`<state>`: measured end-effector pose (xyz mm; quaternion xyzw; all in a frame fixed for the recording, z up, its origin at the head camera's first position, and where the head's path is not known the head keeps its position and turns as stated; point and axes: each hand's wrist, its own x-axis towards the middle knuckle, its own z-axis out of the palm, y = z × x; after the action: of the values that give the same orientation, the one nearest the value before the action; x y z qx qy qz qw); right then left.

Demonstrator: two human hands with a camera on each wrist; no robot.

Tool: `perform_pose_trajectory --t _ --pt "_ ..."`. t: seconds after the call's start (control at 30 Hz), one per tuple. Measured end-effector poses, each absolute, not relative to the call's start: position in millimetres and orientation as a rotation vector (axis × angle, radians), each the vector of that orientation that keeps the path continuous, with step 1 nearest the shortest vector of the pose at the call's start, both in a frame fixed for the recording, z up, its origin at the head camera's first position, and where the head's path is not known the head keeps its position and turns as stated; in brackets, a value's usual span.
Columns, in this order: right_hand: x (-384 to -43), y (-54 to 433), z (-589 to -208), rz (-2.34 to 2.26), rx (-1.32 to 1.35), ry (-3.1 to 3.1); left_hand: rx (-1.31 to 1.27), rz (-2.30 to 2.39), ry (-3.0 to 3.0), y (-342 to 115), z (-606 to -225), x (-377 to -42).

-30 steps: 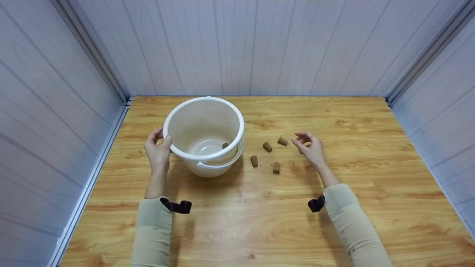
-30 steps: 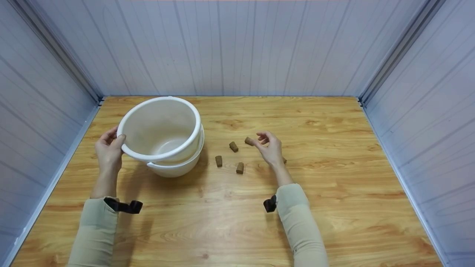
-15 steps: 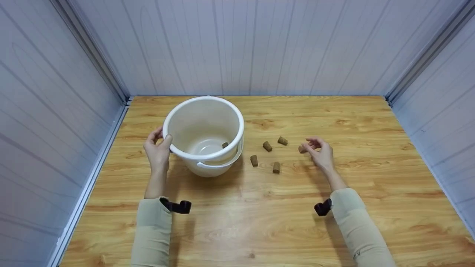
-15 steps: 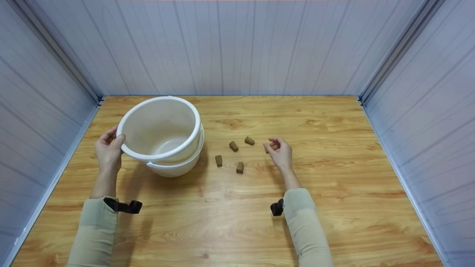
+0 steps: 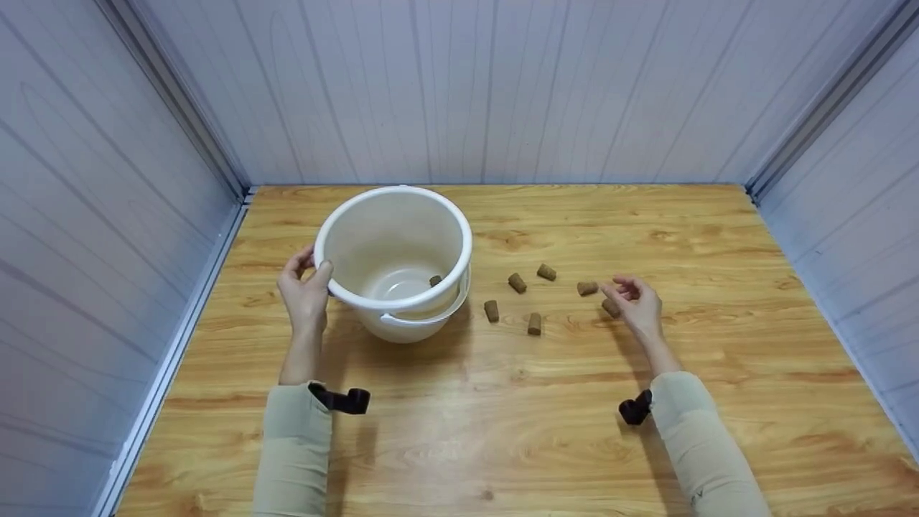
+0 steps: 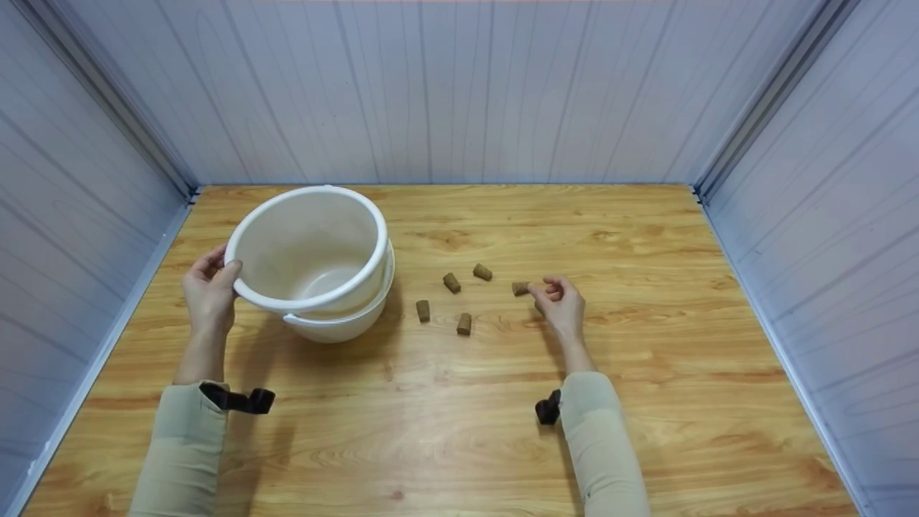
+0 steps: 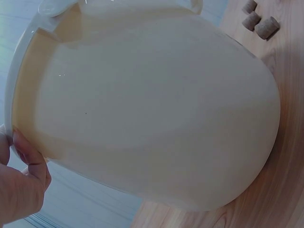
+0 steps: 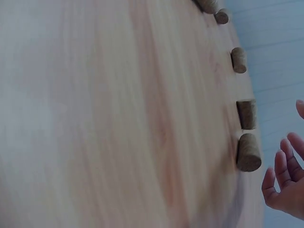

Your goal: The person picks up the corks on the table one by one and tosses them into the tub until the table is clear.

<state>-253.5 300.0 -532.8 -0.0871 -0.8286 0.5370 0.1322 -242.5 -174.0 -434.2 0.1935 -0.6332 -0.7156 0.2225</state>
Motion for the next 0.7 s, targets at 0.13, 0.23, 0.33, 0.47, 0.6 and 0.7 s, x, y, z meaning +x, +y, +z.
perform_pose_trajectory --t 0.13,0.23,0.33,0.47,0.6,0.7 --pt "-252 305 -539 1.535 -0.276 -2.427 0.528 -1.978 -1.743 -174 -434 -242" --pt "-250 309 -542 1.516 -0.313 -2.480 0.512 -1.964 -1.748 -173 -435 -242" --pt "-248 311 -545 1.516 -0.353 -2.517 0.503 -1.948 -1.763 -173 -435 -241" --pt "-246 314 -547 1.522 -0.376 -2.524 0.510 -1.942 -1.782 -174 -435 -241" --pt "-246 314 -548 1.535 -0.373 -2.522 0.511 -1.942 -1.786 -174 -435 -241" --pt "-245 314 -549 1.528 -0.373 -2.535 0.510 -1.946 -1.785 -174 -436 -241"
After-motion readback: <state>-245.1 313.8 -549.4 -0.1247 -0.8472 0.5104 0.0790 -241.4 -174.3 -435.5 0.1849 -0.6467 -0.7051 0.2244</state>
